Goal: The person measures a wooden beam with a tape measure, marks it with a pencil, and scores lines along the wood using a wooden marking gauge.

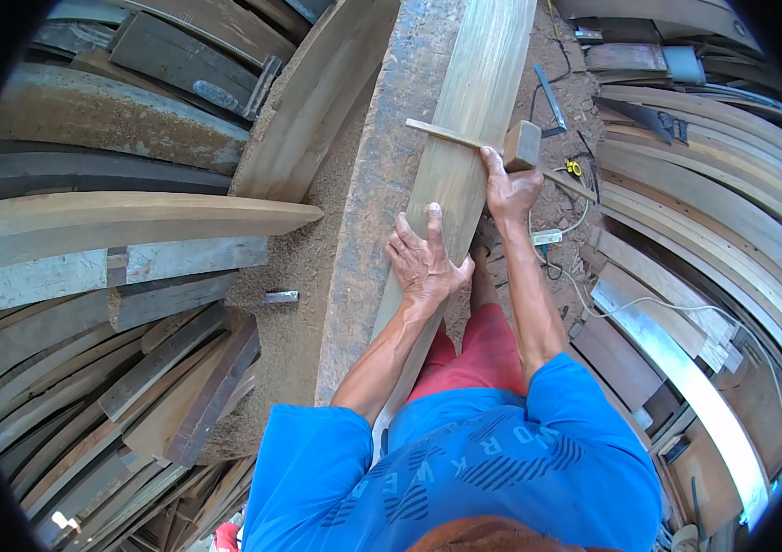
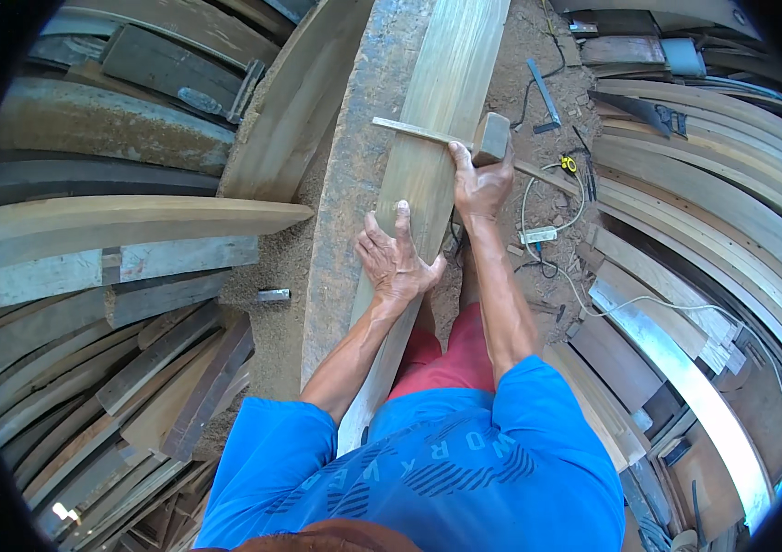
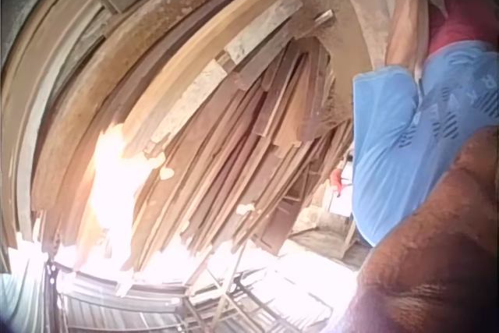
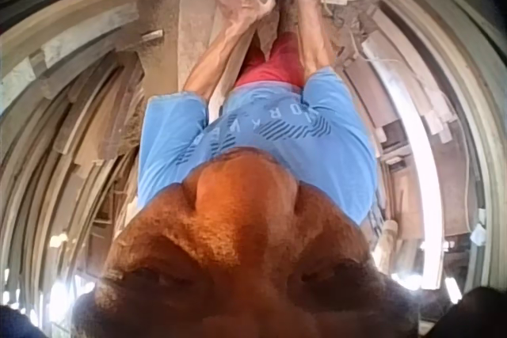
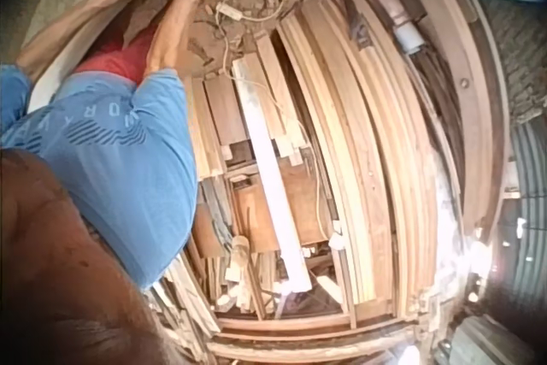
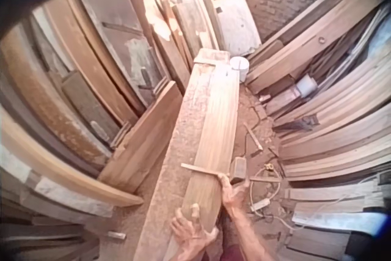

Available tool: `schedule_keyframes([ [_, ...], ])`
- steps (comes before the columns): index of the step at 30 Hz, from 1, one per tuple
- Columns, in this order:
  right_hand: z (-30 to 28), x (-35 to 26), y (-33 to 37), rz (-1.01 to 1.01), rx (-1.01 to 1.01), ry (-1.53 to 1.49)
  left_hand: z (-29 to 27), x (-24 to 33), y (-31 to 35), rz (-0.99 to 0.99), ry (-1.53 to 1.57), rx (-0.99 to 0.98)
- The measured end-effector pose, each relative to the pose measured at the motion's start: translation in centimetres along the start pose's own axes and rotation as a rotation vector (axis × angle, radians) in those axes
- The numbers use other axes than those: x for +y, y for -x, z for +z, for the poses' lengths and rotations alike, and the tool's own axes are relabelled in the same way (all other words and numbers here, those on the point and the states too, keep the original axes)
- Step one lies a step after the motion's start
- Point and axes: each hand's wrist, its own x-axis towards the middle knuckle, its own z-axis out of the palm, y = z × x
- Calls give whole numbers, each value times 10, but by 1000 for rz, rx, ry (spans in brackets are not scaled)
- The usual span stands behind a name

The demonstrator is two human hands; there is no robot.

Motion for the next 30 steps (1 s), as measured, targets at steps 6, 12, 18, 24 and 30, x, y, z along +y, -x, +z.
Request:
schedule_keyframes([
  [6,35,5,-91,4,42,155,-5,3,4,0,7,18],
  [12,34,24,-106,40,70,224,-6,7,-17,3,31,51],
  [18,19,-3,-71,86,-99,107,14,20,-132,-85,26,166],
  [24,43,13,-114,-92,52,-9,20,41,-155,-146,-16,190],
  [30,66,32,-194,-36,102,212,20,47,-158,-114,14,194],
])
